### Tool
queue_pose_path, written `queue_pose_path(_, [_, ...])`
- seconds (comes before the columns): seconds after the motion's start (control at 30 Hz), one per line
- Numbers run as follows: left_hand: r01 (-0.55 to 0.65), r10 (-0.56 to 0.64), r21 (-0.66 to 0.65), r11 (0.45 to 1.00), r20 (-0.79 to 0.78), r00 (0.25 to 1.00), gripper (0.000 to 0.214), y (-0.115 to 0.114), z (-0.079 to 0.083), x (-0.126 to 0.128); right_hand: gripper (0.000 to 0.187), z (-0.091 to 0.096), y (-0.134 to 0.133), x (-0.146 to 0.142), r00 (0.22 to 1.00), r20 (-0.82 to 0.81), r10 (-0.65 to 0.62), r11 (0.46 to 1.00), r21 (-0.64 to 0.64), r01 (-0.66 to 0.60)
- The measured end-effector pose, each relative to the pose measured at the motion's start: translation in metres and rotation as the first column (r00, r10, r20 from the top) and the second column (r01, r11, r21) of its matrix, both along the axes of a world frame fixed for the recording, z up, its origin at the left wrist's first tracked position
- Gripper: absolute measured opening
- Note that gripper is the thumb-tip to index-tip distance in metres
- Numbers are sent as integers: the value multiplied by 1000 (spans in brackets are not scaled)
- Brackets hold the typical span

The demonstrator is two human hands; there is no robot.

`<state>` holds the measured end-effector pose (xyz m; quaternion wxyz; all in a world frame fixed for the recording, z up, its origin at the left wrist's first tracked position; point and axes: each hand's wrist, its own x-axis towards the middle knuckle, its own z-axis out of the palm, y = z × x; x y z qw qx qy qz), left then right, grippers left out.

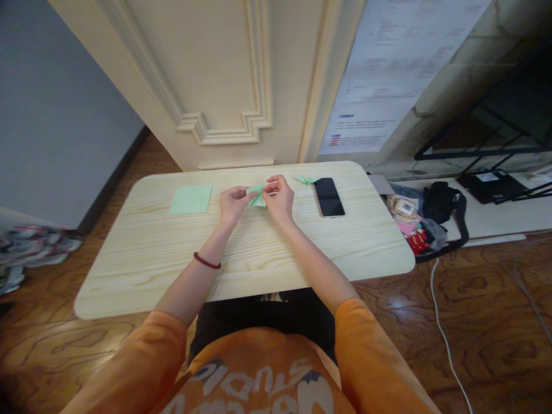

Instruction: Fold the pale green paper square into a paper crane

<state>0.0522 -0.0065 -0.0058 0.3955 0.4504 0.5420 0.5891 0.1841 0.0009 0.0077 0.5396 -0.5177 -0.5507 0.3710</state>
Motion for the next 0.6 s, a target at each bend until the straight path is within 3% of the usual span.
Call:
queue_pose_path(0.17, [-20, 24, 56, 998, -68, 997, 29, -1, -2, 1, 26, -4, 4, -1, 998, -64, -24, 1000, -20, 23])
queue_pose_path(0.37, [11, 40, 178, 984, -277, 960, 14, -7, -4, 1, 26, -14, 11, 0, 990, -136, -20, 987, -158, -2])
queue_pose_path(0.6, [150, 59, 289, 946, -605, 794, 12, -18, 5, -1, 30, -16, 13, -1, 952, -302, -50, 946, -321, -52])
